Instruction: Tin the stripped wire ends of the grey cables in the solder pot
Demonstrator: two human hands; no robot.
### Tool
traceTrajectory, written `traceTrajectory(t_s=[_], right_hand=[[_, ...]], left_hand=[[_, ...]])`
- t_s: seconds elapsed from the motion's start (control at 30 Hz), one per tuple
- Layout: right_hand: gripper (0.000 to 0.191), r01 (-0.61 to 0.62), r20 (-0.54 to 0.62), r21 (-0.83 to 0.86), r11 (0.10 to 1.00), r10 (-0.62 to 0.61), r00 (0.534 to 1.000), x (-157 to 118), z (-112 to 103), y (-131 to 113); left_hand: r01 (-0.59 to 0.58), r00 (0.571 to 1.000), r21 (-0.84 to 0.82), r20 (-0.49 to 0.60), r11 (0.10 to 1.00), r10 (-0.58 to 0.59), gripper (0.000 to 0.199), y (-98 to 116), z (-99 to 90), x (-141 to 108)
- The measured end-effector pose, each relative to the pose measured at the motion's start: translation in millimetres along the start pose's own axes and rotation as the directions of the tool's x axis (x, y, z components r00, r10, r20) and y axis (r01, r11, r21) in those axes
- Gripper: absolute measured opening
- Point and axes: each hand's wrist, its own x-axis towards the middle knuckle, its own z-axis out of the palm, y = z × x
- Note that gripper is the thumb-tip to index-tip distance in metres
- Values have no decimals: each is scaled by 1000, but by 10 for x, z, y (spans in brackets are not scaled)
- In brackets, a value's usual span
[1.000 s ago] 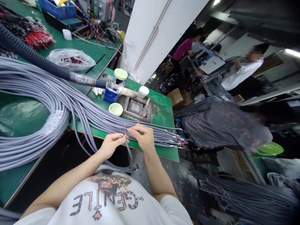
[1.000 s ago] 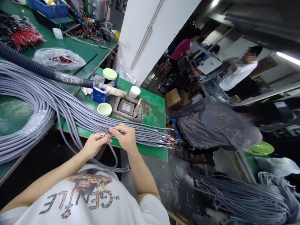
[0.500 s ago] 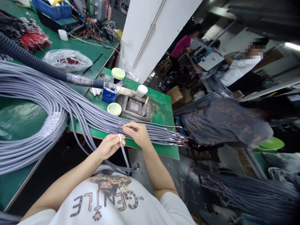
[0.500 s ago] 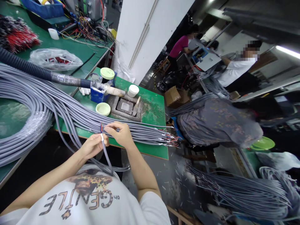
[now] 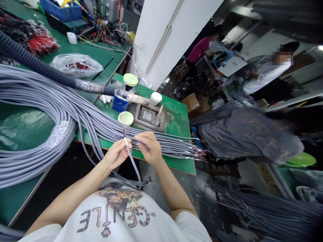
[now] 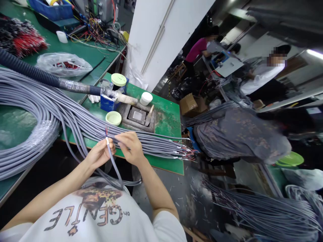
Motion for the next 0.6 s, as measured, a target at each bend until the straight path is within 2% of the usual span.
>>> traceTrajectory(t_s=[0.07, 0.13, 0.17, 0.23, 0.3, 0.33, 0.37, 0.43, 0.5, 0.53, 0.6], right_hand=[[25, 190, 142, -116, 975, -173, 975, -65, -11, 28], [23, 296, 211, -161, 941, -260, 942, -81, -13, 60], [23, 318, 208, -157, 935, -283, 936, -63, -19, 76], [24, 302, 125, -114, 946, -288, 949, 27, -54, 112], [24, 199, -1, -64, 978, -200, 980, 175, -117, 160], [23, 124, -69, -44, 991, -127, 990, 262, -151, 195], [22, 40, -127, -22, 999, -42, 991, 354, -181, 239], [22, -125, -189, 53, 991, 133, 973, 537, -215, 360], [26, -249, -198, 160, 955, 278, 940, 706, -203, 511], [29, -296, -191, 207, 932, 335, 923, 782, -181, 590], [35, -354, -175, 262, 898, 405, 897, 908, -116, 731]], left_hand=[[-21, 999, -11, -29, 1000, 21, 22, 24, 24, 42], [-27, 999, 5, -47, 1000, 27, 23, 56, 64, 77], [-23, 998, 38, -50, 999, 25, 26, 79, 90, 84], [-55, 996, 173, -64, 983, 67, 32, 144, 140, 70], [-186, 970, 398, -73, 899, 233, 32, 236, 170, 15], [-279, 931, 524, -56, 804, 360, 29, 290, 170, -21], [-369, 872, 644, -10, 670, 490, 25, 346, 157, -57], [-487, 714, 809, 153, 327, 683, 16, 456, 88, -113], [-507, 566, 862, 319, 16, 760, 12, 548, -30, -126], [-491, 509, 865, 377, -98, 774, 12, 581, -102, -114], [-435, 432, 865, 444, -249, 785, 11, 623, -250, -64]])
